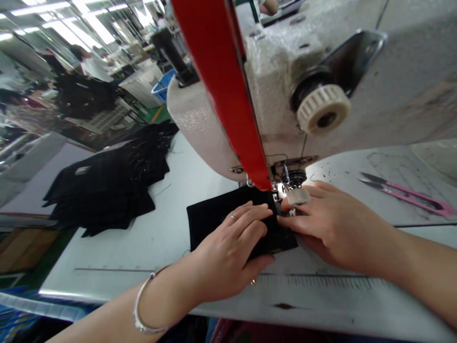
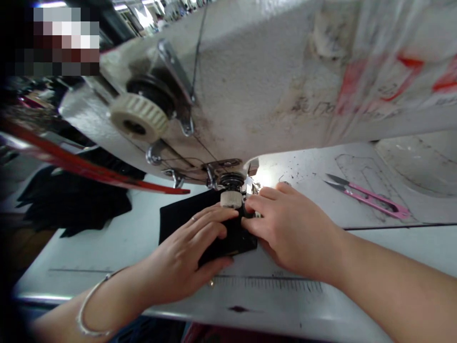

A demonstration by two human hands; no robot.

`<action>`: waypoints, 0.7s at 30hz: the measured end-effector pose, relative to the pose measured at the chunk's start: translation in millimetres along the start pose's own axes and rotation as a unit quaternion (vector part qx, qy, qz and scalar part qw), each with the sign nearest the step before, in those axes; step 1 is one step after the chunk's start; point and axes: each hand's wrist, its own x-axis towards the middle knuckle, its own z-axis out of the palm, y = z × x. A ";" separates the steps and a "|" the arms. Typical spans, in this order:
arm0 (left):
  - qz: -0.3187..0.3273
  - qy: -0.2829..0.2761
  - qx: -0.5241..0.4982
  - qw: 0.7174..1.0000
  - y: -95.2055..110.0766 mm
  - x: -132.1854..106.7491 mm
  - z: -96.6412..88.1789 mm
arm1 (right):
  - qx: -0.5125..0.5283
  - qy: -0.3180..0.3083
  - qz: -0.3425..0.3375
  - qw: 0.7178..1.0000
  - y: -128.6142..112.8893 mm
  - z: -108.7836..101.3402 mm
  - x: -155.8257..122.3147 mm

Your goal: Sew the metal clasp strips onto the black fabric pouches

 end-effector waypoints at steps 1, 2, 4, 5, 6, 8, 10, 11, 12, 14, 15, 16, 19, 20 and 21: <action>0.004 0.003 0.006 1.000 -0.3 -0.7 1.7 | 0.006 0.015 -0.001 1.000 0.5 -0.5 -0.3; 0.008 0.006 0.013 1.000 -0.8 -1.4 3.1 | 0.008 0.031 -0.003 0.999 0.5 -0.6 -0.4; 0.019 0.009 0.028 0.999 -2.1 -2.8 5.3 | 0.001 0.050 -0.013 0.999 -0.6 0.1 -0.4; 0.025 0.010 0.034 0.999 -3.0 -3.3 6.1 | -0.007 0.053 -0.020 0.998 -1.7 0.8 -0.4; 0.031 0.012 0.038 0.999 -3.9 -3.6 6.7 | -0.015 0.053 -0.028 0.998 -2.8 1.8 -0.3; 0.043 0.014 0.040 0.998 -6.3 -3.5 7.4 | -0.029 0.052 -0.035 0.998 -4.7 4.1 -0.2; 0.053 0.019 0.039 0.998 -10.1 -2.5 7.8 | -0.034 0.050 -0.036 0.998 -5.7 6.2 -0.1; 0.058 0.022 0.039 0.997 -12.6 -1.7 7.9 | -0.036 0.048 -0.036 0.998 -5.8 7.1 0.0; 0.064 0.025 0.039 0.997 -15.7 -0.6 7.9 | -0.041 0.045 -0.034 0.998 -5.8 7.9 0.2; 0.073 0.033 0.040 0.996 -22.9 2.0 7.4 | -0.050 0.038 -0.020 0.998 -5.5 9.4 0.7; 0.078 0.038 0.042 0.995 -26.6 3.6 6.8 | -0.050 0.034 -0.010 0.998 -5.2 10.1 1.0; 0.081 0.042 0.045 0.995 -29.7 5.3 5.9 | -0.049 0.030 0.000 0.998 -4.8 10.7 1.4; 0.081 0.042 0.055 0.994 -32.3 10.1 2.3 | -0.044 0.026 0.015 0.999 -3.7 12.2 2.6; 0.072 0.036 0.060 0.995 -30.1 11.3 1.5 | -0.045 0.026 0.014 0.999 -3.3 12.4 2.9; 0.053 0.030 0.066 0.996 -26.5 12.2 1.2 | -0.045 0.026 0.014 0.999 -3.0 12.3 3.1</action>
